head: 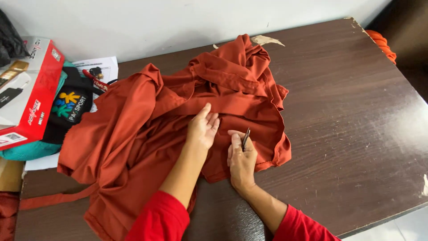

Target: Trimming loose threads from a red garment using thread nippers on a work table

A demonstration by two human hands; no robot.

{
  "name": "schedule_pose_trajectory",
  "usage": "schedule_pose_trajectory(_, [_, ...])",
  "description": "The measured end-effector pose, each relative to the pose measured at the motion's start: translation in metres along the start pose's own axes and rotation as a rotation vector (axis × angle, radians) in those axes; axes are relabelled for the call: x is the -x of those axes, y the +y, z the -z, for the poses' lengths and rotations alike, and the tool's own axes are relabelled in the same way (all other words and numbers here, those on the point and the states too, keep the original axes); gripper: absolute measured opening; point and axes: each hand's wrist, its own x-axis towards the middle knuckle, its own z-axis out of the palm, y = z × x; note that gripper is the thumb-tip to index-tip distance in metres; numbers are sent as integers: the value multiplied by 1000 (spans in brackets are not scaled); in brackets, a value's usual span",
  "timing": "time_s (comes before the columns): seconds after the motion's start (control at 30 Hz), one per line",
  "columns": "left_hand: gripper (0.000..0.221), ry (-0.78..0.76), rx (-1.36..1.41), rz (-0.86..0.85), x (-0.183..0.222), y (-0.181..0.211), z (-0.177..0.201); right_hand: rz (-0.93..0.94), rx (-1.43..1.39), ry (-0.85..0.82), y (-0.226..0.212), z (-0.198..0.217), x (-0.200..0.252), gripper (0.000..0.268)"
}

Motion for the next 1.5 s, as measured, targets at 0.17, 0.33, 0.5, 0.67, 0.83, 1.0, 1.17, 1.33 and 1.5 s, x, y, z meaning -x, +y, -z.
schedule_pose_trajectory(0.17, [32, -39, -43, -202, 43, 28, 34, 54, -1, -49, 4, 2, 5, 22])
schedule_pose_trajectory(0.33, [34, -63, -344, -532, 90, 48, 115, 257, 130, -106, 16, 1, 30, 16])
schedule_pose_trajectory(0.5, [30, -82, -349, -510, 120, 30, 157, 397, 318, -405, -6, 3, 46, 15])
schedule_pose_trajectory(0.67, [30, -225, -338, -414, 131, 25, 155, 351, 413, -675, -7, 6, 48, 25])
schedule_pose_trajectory(0.83, [19, -422, -241, -410, 146, 35, 141, 352, 433, -624, -6, 6, 47, 4])
schedule_pose_trajectory(1.0, [15, -441, -210, -395, 138, 33, 143, 78, 332, -1159, -39, 24, 40, 10])
schedule_pose_trajectory(1.17, [22, -344, -287, -382, 131, 31, 146, 190, -191, -2741, -62, 4, 54, 63])
schedule_pose_trajectory(1.33, [26, -362, -231, -378, 135, 32, 145, 324, 519, -1072, -55, 11, 69, 13])
schedule_pose_trajectory(1.5, [32, -435, -294, -437, 127, 16, 148, 510, 597, -633, -18, 9, 42, 17])
